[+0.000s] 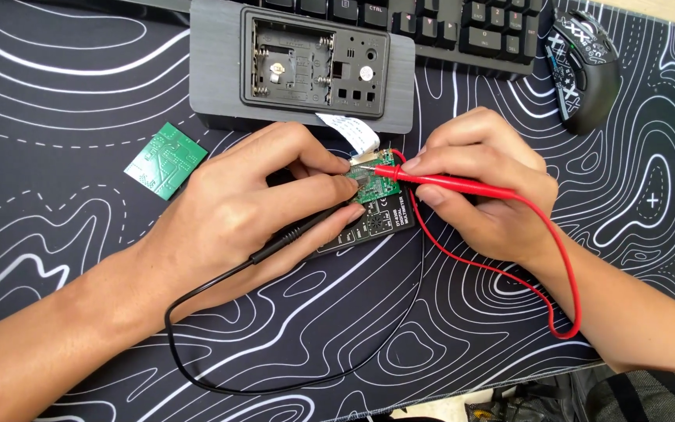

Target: Using a multimeter to inspect and test the circuitry of an electronic device on a repair bench

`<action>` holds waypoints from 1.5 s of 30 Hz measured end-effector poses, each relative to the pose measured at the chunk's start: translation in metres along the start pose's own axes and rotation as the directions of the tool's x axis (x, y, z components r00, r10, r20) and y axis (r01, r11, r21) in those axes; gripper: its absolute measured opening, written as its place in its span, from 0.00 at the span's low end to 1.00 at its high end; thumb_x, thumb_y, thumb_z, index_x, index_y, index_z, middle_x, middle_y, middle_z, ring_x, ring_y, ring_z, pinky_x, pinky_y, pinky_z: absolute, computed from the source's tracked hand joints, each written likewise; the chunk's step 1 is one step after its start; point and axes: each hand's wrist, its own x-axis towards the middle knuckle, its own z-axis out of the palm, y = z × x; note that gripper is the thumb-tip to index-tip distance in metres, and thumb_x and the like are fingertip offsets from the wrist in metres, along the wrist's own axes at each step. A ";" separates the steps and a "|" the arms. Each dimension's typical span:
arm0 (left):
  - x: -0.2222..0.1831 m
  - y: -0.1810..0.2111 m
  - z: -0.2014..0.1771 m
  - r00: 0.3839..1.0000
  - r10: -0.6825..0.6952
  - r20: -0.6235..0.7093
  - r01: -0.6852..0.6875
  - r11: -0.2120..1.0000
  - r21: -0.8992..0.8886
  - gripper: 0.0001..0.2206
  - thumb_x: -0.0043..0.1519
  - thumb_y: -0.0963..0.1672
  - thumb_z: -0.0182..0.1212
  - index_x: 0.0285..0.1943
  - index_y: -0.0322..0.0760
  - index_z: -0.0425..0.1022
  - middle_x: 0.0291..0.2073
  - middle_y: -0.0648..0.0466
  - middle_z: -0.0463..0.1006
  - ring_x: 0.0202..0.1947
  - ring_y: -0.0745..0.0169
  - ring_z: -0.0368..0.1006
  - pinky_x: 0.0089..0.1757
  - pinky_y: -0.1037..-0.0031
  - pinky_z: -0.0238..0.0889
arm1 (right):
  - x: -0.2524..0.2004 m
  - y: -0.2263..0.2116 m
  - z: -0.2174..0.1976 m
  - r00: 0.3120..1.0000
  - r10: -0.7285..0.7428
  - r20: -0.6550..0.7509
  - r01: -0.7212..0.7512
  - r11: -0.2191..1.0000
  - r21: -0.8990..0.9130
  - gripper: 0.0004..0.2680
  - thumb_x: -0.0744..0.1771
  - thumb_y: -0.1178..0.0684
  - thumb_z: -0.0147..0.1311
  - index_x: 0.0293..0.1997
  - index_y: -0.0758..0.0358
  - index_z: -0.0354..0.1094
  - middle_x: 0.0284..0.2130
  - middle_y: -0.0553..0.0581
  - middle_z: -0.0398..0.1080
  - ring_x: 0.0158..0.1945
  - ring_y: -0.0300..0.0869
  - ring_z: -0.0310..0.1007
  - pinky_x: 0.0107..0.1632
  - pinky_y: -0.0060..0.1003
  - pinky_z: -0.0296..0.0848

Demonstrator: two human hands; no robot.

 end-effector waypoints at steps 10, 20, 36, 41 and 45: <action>-0.001 0.000 0.001 1.000 0.001 0.000 -0.001 1.000 0.005 0.05 0.76 0.37 0.71 0.56 0.23 0.83 0.49 0.40 0.77 0.42 0.49 0.76 0.47 0.64 0.76 | 0.000 0.000 -0.001 0.999 0.038 -0.038 -0.038 0.999 -0.020 0.08 0.75 0.57 0.57 0.52 0.77 0.77 0.43 0.71 0.75 0.47 0.56 0.77 0.53 0.46 0.78; -0.002 0.000 0.002 1.000 -0.005 -0.027 0.006 1.000 0.017 0.05 0.75 0.38 0.71 0.55 0.26 0.83 0.48 0.42 0.77 0.42 0.51 0.77 0.47 0.65 0.75 | 0.002 -0.003 -0.004 0.991 0.129 0.046 -0.128 0.991 -0.025 0.09 0.73 0.56 0.62 0.56 0.72 0.80 0.50 0.67 0.75 0.53 0.53 0.79 0.60 0.43 0.80; -0.001 -0.002 0.006 0.998 -0.028 -0.051 0.029 1.000 0.008 0.06 0.73 0.41 0.70 0.54 0.30 0.84 0.47 0.47 0.79 0.43 0.55 0.81 0.46 0.68 0.77 | 0.004 0.003 0.000 0.980 0.198 0.029 -0.200 0.976 0.080 0.08 0.73 0.54 0.61 0.56 0.64 0.81 0.52 0.61 0.75 0.55 0.47 0.80 0.65 0.40 0.80; 0.000 -0.001 0.003 0.998 0.009 -0.067 -0.011 1.000 -0.021 0.07 0.73 0.41 0.70 0.54 0.29 0.83 0.46 0.46 0.78 0.43 0.52 0.82 0.47 0.68 0.78 | 0.002 0.009 -0.001 0.975 0.219 -0.032 -0.214 0.971 0.104 0.07 0.73 0.52 0.60 0.52 0.62 0.82 0.48 0.59 0.76 0.53 0.46 0.79 0.63 0.41 0.78; 0.001 -0.003 0.004 0.998 -0.048 -0.043 0.045 0.996 -0.078 0.07 0.73 0.42 0.69 0.54 0.30 0.84 0.47 0.48 0.78 0.43 0.54 0.82 0.47 0.68 0.78 | -0.002 0.011 0.001 0.969 0.238 -0.067 -0.227 0.964 0.139 0.08 0.72 0.51 0.60 0.50 0.62 0.82 0.47 0.59 0.77 0.51 0.45 0.80 0.60 0.39 0.80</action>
